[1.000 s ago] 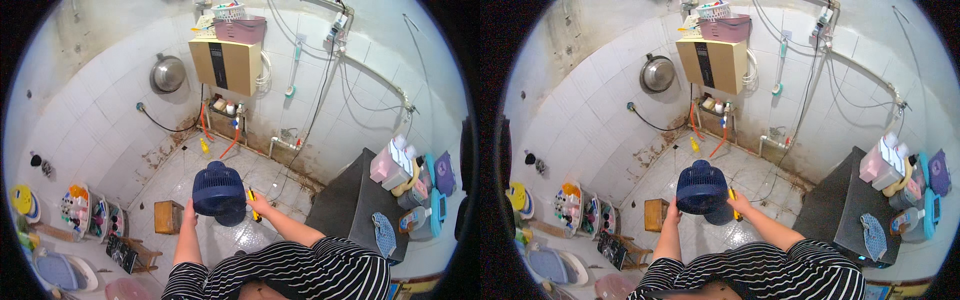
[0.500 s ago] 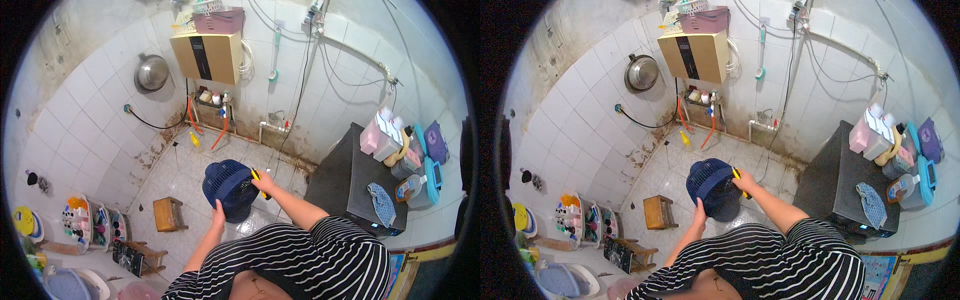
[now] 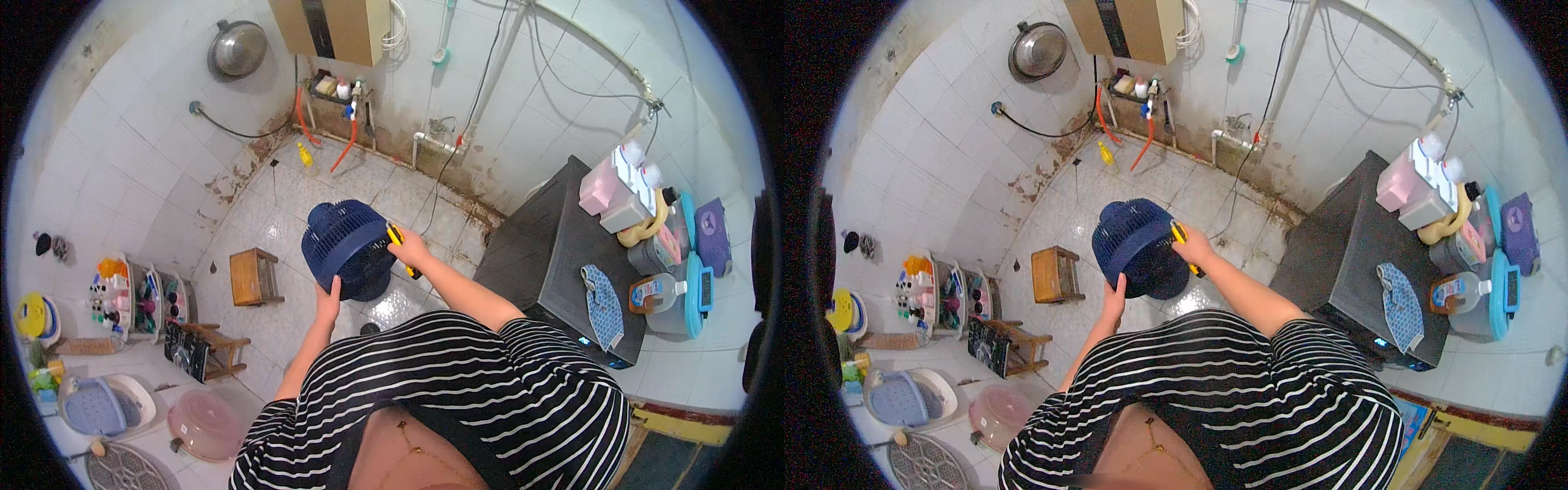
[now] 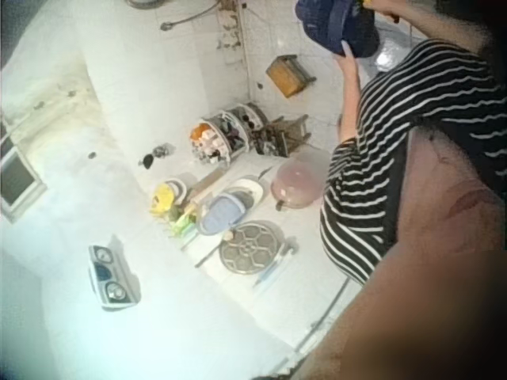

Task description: The person uses a yellow utility knife to scrape and pry at the yellow frame of a window, removing small pieces of material. They briefly move a blue fan and a purple water jug to access different areas of the frame before continuing the scraping task.

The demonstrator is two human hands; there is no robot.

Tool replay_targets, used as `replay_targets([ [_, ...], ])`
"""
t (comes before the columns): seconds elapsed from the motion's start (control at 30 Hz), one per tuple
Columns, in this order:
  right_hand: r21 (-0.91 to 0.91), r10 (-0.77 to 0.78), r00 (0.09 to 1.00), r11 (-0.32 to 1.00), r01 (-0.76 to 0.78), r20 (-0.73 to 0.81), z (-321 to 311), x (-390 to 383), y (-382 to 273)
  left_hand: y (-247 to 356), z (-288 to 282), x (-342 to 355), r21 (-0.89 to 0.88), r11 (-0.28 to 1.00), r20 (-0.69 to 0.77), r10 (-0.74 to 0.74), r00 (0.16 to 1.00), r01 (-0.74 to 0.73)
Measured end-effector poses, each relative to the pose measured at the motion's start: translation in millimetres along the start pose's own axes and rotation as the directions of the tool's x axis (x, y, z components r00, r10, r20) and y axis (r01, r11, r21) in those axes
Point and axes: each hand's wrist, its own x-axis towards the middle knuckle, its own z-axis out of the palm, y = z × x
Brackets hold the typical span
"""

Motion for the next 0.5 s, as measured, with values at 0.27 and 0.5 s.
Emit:
replay_targets([
  [0.27, 0.105, 0.066, 0.998, 0.992, -0.063, -0.021, -16.1, -13.5, 39.0, -3.3, 5.9, -7.2, 0.187, 0.981, -0.148, 0.075, 0.986, -0.046],
  [0.5, -0.044, 0.086, 0.986, 0.995, -0.093, -0.139, -39.9, -37.2, 108.2, -4.9, 11.3, -0.6, 0.296, 0.931, -0.100, 0.251, 0.963, -0.212],
])
